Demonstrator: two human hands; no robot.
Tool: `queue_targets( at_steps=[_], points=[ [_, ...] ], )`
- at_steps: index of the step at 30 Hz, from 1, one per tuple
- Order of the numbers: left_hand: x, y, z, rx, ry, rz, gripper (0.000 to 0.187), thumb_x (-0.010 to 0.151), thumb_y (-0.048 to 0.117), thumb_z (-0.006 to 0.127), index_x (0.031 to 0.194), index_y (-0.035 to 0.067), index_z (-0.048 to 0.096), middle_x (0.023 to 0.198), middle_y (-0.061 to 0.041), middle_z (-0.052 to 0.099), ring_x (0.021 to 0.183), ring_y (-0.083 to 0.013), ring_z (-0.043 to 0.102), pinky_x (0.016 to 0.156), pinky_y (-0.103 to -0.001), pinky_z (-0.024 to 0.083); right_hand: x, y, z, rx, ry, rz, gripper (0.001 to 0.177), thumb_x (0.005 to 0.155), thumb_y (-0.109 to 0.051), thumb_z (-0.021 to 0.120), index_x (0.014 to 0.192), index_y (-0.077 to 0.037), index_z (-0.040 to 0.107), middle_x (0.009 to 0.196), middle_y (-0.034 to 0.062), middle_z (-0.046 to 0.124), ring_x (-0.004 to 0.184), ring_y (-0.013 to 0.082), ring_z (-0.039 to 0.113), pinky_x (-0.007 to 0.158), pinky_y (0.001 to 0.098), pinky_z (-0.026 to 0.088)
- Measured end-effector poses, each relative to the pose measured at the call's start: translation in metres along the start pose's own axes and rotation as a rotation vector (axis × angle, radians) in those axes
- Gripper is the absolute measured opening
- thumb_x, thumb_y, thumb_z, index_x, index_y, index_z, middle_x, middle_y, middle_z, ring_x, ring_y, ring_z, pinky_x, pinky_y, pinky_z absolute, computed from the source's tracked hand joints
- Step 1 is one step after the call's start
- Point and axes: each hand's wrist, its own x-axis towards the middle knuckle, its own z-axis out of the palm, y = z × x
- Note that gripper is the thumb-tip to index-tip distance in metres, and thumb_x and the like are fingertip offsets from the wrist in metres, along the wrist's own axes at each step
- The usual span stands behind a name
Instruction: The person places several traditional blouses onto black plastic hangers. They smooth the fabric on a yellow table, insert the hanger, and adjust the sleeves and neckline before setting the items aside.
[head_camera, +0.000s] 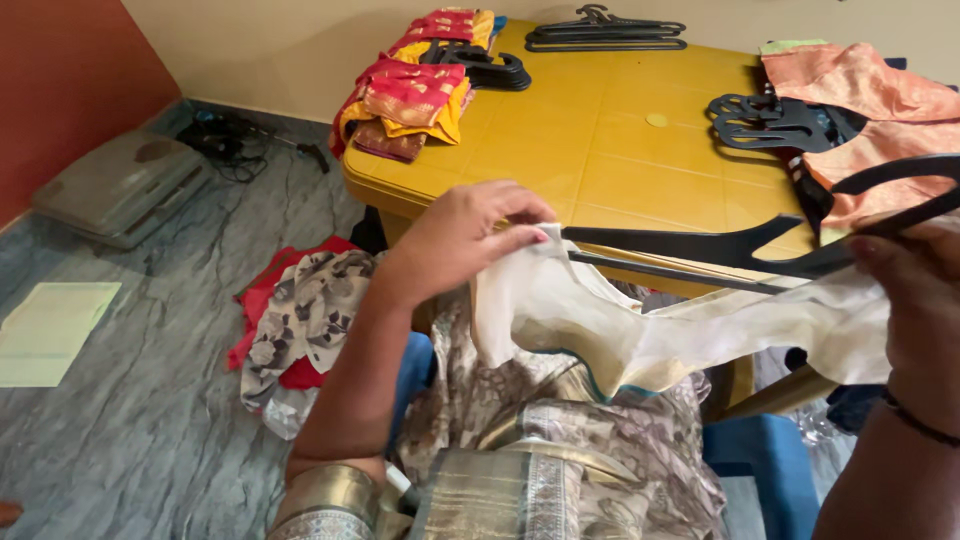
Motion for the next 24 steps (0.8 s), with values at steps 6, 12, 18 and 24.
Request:
queue_targets(
  at_steps=[6, 12, 18, 24],
  points=[
    [0.009, 0.000, 0.020, -0.087, -0.014, -0.087, 0.021, 0.093, 0.024, 0.075, 0.103, 0.006, 0.073, 0.095, -0.008, 0.072, 0.088, -0.0187, 0.070, 0.078, -0.031, 0.054, 0.007, 0.072, -0.054, 0.094, -0.021, -0.002, 0.012, 0.104, 0.003, 0.065, 0.116, 0.003, 0.065, 0.105, 0.0056, 0.070, 0.096, 0.0123, 0.064, 0.095, 0.0254, 0.051],
    [0.024, 0.005, 0.028, -0.145, -0.167, -0.043, 0.017, 0.089, 0.022, 0.076, 0.098, 0.008, 0.073, 0.092, -0.005, 0.070, 0.087, -0.0171, 0.068, 0.077, -0.031, 0.053, 0.010, 0.128, -0.082, 0.138, -0.046, 0.000, 0.012, 0.103, 0.007, 0.061, 0.115, 0.006, 0.063, 0.111, 0.0087, 0.070, 0.101, 0.0154, 0.064, 0.101, 0.0280, 0.051],
    [0.031, 0.009, 0.044, 0.031, -0.133, -0.027, 0.018, 0.086, 0.023, 0.079, 0.089, 0.007, 0.071, 0.090, -0.005, 0.069, 0.084, -0.0180, 0.067, 0.073, -0.033, 0.052, -0.002, 0.141, -0.087, 0.077, -0.022, 0.043, 0.018, 0.103, -0.008, 0.062, 0.116, 0.002, 0.068, 0.110, 0.0029, 0.070, 0.104, 0.0113, 0.065, 0.102, 0.0259, 0.051],
    [0.037, 0.019, 0.049, -0.059, -0.183, -0.092, 0.012, 0.081, 0.018, 0.077, 0.084, 0.008, 0.071, 0.084, -0.004, 0.072, 0.077, -0.0143, 0.071, 0.070, -0.029, 0.055, -0.003, 0.126, -0.092, -0.232, -0.063, 0.001, 0.015, 0.115, -0.009, 0.060, 0.115, 0.005, 0.062, 0.102, 0.0057, 0.062, 0.093, 0.0133, 0.057, 0.090, 0.0274, 0.045]
  ],
)
